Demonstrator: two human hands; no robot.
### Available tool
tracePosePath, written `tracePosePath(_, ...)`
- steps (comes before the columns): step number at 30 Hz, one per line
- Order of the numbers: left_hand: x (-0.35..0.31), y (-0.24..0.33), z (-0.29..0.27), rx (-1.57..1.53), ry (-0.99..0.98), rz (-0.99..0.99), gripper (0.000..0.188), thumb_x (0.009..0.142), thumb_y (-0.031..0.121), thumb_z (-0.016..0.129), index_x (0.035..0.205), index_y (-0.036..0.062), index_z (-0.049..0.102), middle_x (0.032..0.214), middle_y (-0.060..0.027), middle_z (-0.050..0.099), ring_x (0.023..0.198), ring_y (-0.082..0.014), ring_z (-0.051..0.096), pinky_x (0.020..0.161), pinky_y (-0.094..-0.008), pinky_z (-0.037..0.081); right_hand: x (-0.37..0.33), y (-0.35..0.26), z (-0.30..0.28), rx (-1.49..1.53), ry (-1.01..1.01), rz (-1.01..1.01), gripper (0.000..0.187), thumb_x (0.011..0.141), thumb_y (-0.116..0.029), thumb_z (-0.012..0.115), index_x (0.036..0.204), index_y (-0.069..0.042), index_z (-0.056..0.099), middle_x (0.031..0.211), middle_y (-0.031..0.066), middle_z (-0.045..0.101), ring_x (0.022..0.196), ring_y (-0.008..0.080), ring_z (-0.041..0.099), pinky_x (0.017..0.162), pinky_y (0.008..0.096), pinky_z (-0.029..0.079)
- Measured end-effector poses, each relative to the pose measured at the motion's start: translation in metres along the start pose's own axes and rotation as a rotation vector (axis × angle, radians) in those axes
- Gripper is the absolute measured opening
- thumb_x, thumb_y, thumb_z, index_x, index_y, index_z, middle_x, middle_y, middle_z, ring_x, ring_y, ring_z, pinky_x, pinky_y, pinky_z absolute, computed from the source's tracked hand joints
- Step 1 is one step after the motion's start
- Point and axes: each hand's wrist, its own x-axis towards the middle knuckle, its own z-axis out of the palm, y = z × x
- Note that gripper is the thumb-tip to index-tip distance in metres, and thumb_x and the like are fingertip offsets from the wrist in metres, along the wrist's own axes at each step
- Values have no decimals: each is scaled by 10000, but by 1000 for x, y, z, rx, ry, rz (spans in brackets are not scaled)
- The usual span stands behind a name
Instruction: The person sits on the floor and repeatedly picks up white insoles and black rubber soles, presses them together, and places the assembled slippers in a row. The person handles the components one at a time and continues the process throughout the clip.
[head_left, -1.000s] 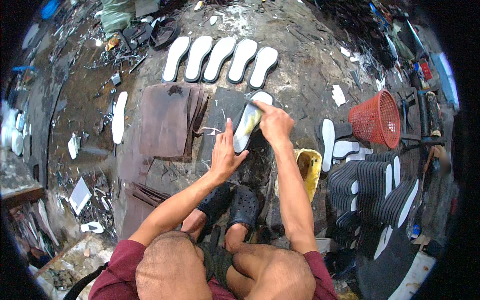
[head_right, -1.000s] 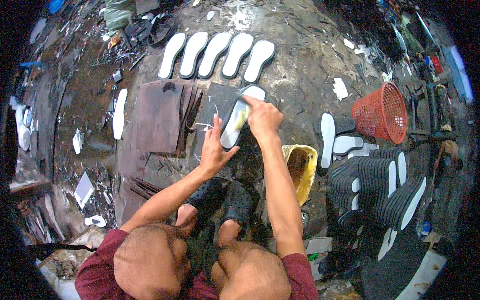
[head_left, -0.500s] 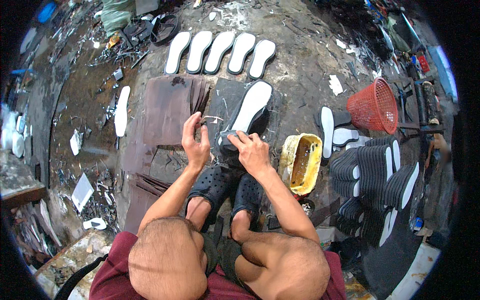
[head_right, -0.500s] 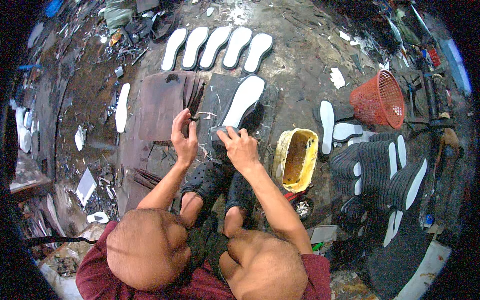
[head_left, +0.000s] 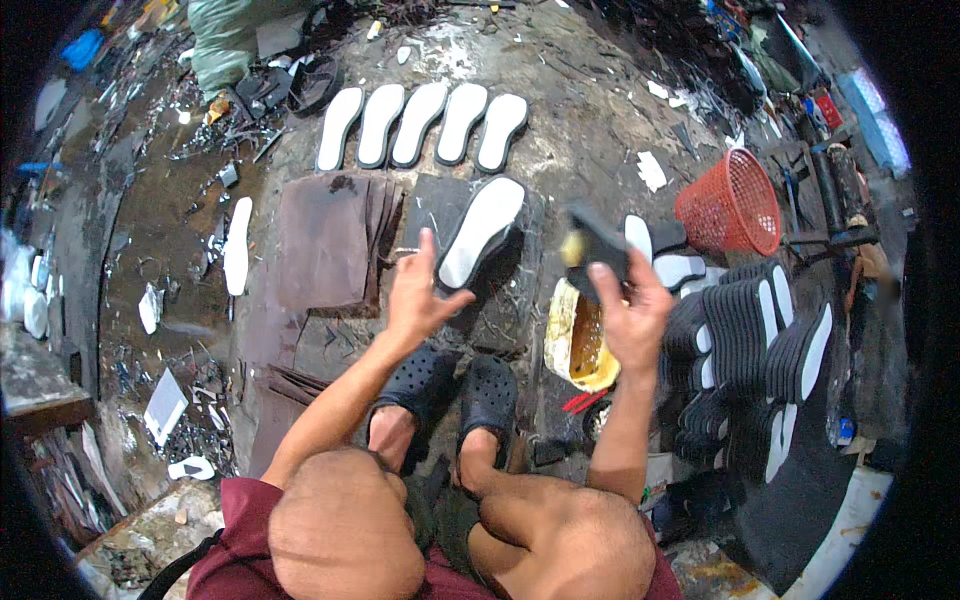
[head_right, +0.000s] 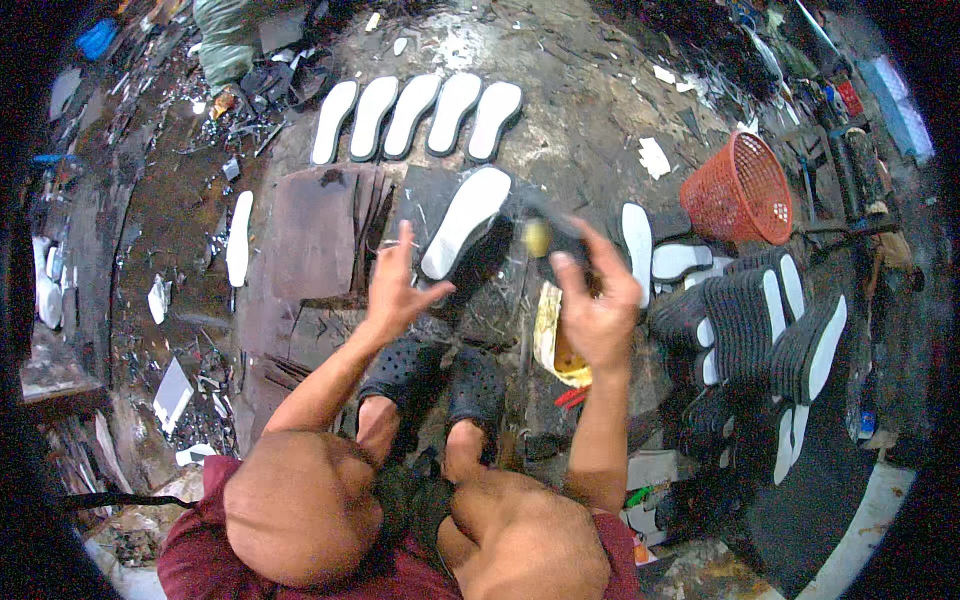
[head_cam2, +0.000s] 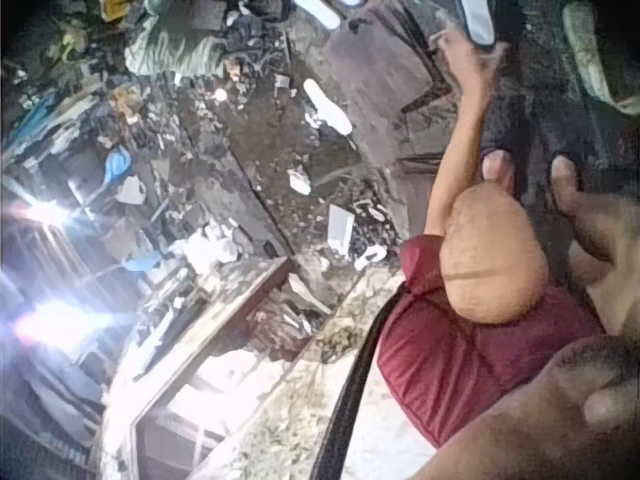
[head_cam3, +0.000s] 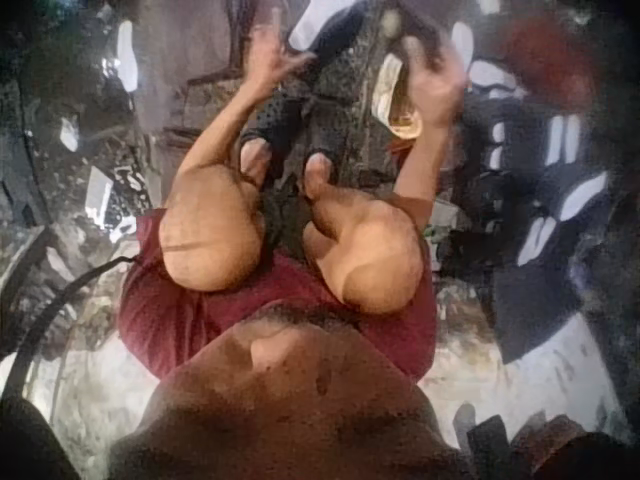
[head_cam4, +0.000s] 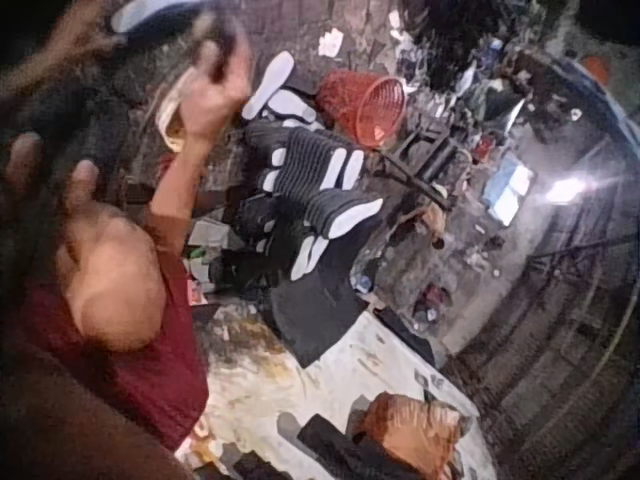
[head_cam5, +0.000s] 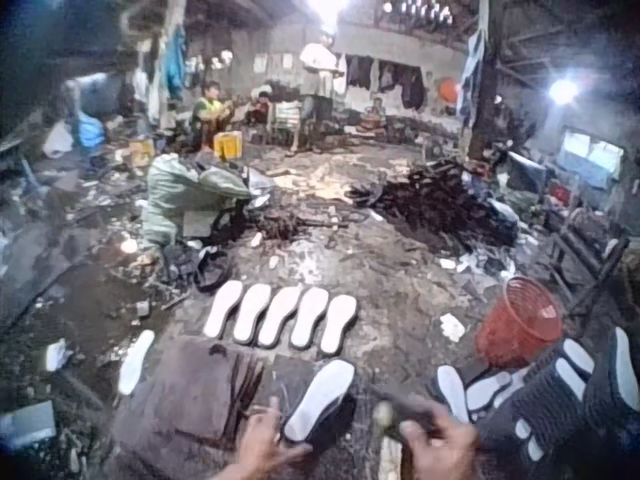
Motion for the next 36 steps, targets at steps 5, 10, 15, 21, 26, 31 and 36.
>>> tracePosePath(5,30,-9,13,-100,-115,-73,1310,672,275,899,1638,22,51,1237,-293,661,1164,-455,587,1060,-467,467,3,20,-19,79,229,-42,244,988,-26,667,1217,54,650,1082,64,715,949,110,640,849,270,519)
tracePosePath(10,144,29,59,-243,-164,-56,1307,651,283,902,1624,4,75,1209,-342,659,1126,-480,624,1017,-508,498,-11,29,-22,151,343,59,188,980,-2,667,1162,42,653,1074,56,710,954,122,636,862,277,508)
tracePosePath(15,247,44,138,30,-172,-48,1290,673,253,899,1595,-78,60,1052,-307,708,1047,-510,649,1055,-527,483,-7,35,-22,156,363,79,284,961,31,656,1242,59,635,1175,90,692,1049,160,625,951,286,473)
tracePosePath(21,271,43,171,61,-126,-134,1153,680,281,938,1559,-8,248,1197,-272,645,1153,-472,596,977,-515,534,-5,34,-36,155,447,58,273,942,60,652,1214,56,659,1139,90,704,1002,169,645,902,307,516)
tracePosePath(26,265,41,141,174,-61,125,907,669,396,945,1369,43,488,1224,-201,560,1180,-402,572,956,-488,533,0,39,-23,212,420,107,280,956,26,661,1234,48,641,1131,76,698,990,151,637,892,292,507)
tracePosePath(31,169,17,76,-149,22,261,621,771,337,877,1255,68,595,1338,-223,563,1287,-414,510,1091,-485,430,2,45,-17,145,368,226,368,964,-6,664,1315,57,573,1179,94,684,1041,153,634,944,288,488)
tracePosePath(36,8,-25,23,-65,-97,-47,701,696,314,941,1258,80,592,1555,-257,420,1420,-426,434,1155,-501,389,53,89,35,158,107,176,366,954,-79,678,1287,59,609,1101,93,715,988,155,671,871,307,528)
